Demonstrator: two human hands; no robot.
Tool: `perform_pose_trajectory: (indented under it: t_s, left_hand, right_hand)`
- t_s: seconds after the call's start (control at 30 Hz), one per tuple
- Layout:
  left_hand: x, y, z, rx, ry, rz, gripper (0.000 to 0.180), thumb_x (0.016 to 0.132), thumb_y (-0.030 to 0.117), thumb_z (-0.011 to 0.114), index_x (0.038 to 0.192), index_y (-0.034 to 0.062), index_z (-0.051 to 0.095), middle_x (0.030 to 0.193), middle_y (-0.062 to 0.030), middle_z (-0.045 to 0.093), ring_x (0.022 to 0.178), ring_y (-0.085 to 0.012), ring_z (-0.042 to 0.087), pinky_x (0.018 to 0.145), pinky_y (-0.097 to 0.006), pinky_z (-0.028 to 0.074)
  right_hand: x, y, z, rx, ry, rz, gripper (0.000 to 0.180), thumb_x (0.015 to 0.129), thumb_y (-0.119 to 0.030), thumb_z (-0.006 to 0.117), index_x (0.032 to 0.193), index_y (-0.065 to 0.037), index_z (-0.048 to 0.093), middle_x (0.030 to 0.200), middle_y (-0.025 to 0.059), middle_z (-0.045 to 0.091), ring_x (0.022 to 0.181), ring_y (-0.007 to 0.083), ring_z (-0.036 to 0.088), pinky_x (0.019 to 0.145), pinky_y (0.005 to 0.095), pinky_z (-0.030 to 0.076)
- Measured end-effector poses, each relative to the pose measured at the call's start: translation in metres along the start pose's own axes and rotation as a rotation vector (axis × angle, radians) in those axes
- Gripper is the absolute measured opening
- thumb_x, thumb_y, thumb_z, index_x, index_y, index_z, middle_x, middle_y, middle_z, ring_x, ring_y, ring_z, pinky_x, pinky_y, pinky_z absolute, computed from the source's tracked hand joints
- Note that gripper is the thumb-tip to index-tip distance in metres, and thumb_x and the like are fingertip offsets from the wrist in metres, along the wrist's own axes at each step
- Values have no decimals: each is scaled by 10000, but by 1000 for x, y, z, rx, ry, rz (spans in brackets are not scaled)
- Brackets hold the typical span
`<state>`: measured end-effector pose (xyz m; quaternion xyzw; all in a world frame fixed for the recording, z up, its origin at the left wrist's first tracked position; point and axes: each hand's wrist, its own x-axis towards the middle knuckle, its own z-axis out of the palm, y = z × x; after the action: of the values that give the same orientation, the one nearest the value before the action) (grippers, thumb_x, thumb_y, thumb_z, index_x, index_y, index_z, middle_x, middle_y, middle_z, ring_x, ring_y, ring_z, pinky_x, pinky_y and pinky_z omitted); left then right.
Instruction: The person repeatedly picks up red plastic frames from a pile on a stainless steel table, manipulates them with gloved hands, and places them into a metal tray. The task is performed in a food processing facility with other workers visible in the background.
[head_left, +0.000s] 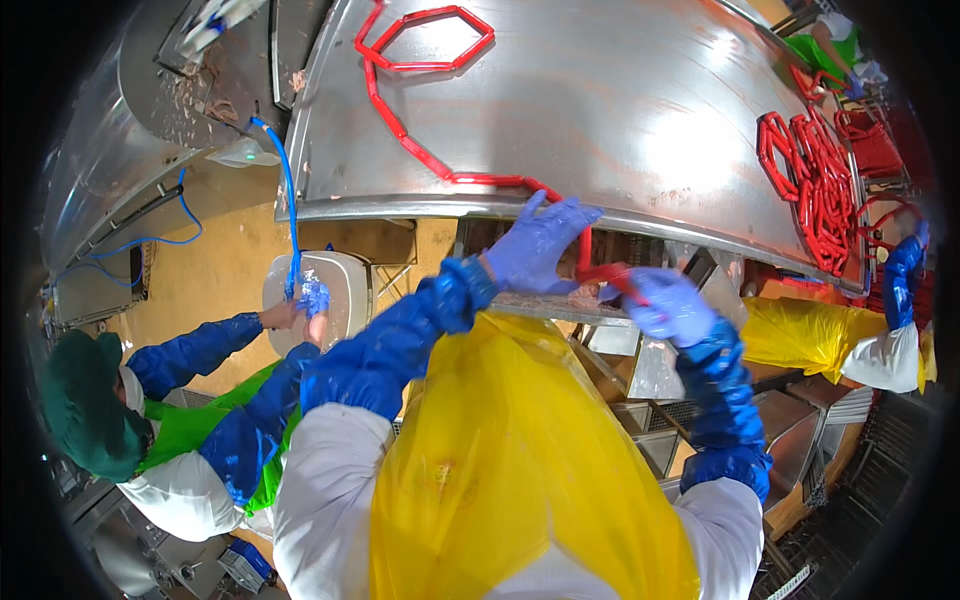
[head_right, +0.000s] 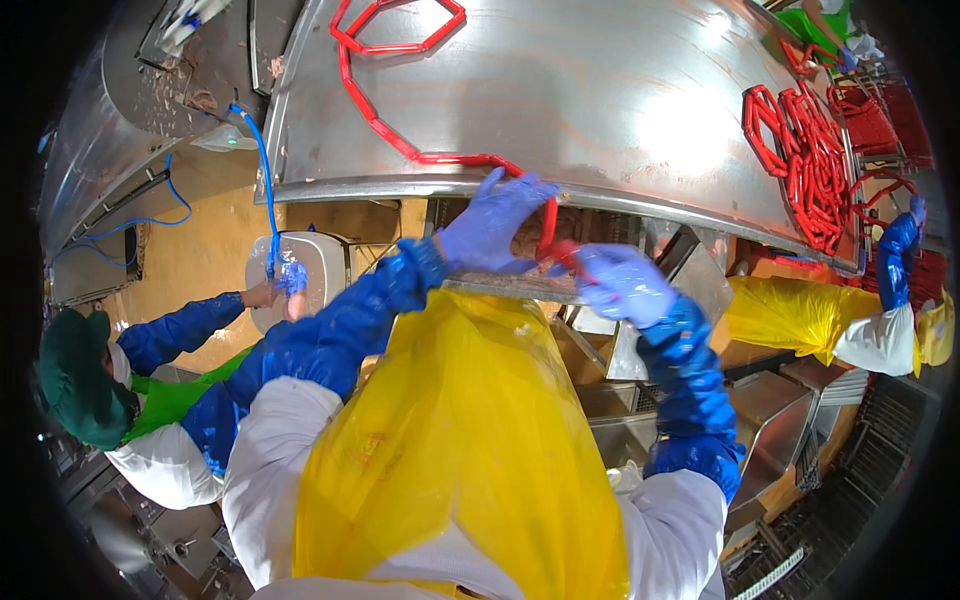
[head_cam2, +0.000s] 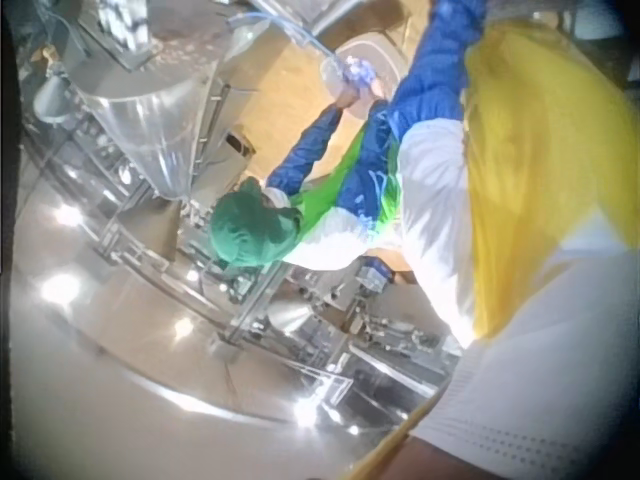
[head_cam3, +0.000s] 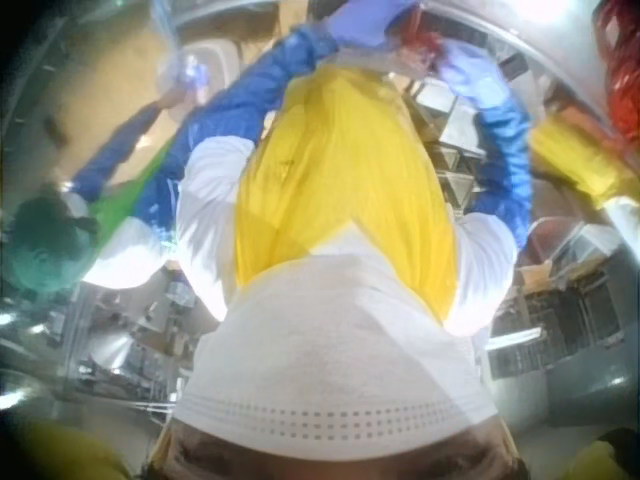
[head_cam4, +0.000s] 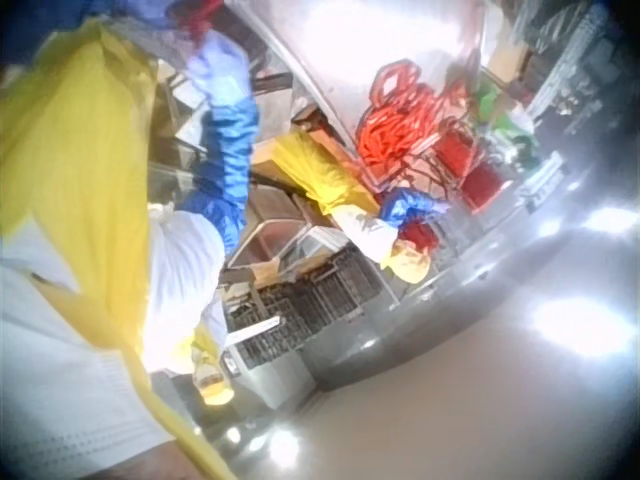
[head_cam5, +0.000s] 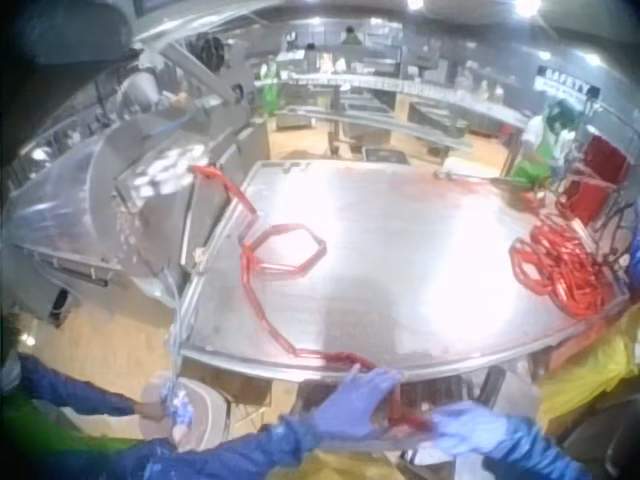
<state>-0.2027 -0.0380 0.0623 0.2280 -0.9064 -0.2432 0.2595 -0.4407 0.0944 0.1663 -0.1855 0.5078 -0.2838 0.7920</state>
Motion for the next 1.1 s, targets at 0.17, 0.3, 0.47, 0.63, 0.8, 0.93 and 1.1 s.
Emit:
perform_pose_trajectory:
  t_s: [0.17, 0.3, 0.47, 0.63, 0.8, 0.93, 1.1]
  left_hand:
    - [-19, -124, 34, -27, -406, -244, 475, 879, 367, 749, 1289, 154, 638, 1204, -205, 675, 1191, -379, 620, 1001, -457, 513]
    - [-13, -194, -39, 342, -369, -182, 361, 850, 335, 747, 1152, 148, 687, 1191, -187, 687, 1116, -388, 658, 892, -498, 540]
    - [-13, -297, -108, 778, -419, -170, 409, 821, 328, 786, 1196, 183, 711, 1417, -154, 593, 1405, -401, 461, 1096, -574, 423]
    - [20, -304, -99, 654, -297, -407, 346, 889, 374, 718, 1162, 162, 705, 1209, -200, 692, 1231, -383, 609, 985, -564, 499]
    - [100, -154, 26, 188, -59, -359, 259, 916, 316, 676, 1044, 97, 627, 974, -243, 702, 911, -457, 689, 779, -559, 543]
    - [82, -92, 111, 21, -184, -408, 290, 895, 303, 687, 1058, 75, 611, 951, -239, 696, 887, -467, 679, 785, -563, 530]
    - [34, -102, 75, 90, -249, -77, 339, 866, 297, 703, 1083, 41, 658, 962, -221, 727, 904, -428, 700, 815, -547, 534]
  right_hand:
    - [-117, -73, -122, 428, 207, -368, 472, 1089, -430, 521, 1269, -10, 640, 590, -86, 384, 399, 15, 293, 331, 224, 168]
    - [-179, -111, -192, 418, 559, -590, 447, 1099, -418, 508, 1293, -32, 620, 606, -83, 379, 391, 31, 257, 315, 238, 165]
    - [-233, -182, -316, 368, 798, -698, 365, 1085, -397, 552, 1269, -97, 647, 562, -105, 327, 399, 28, 234, 335, 223, 173]
    - [-161, -249, -312, 139, 853, -806, 333, 1090, -394, 530, 1286, -165, 670, 669, -137, 418, 473, 9, 272, 413, 180, 188]
    - [89, -142, -270, -469, 799, -412, 434, 1034, -521, 565, 1055, -118, 722, 717, -64, 511, 578, 64, 458, 501, 275, 376]
    - [222, -35, -137, -235, 627, -46, 571, 972, -677, 583, 938, -111, 654, 647, 4, 565, 410, 126, 424, 374, 289, 317]
    - [240, -54, -178, 106, 608, -358, 324, 924, -445, 772, 941, -136, 675, 618, 2, 569, 354, 110, 386, 320, 283, 245]
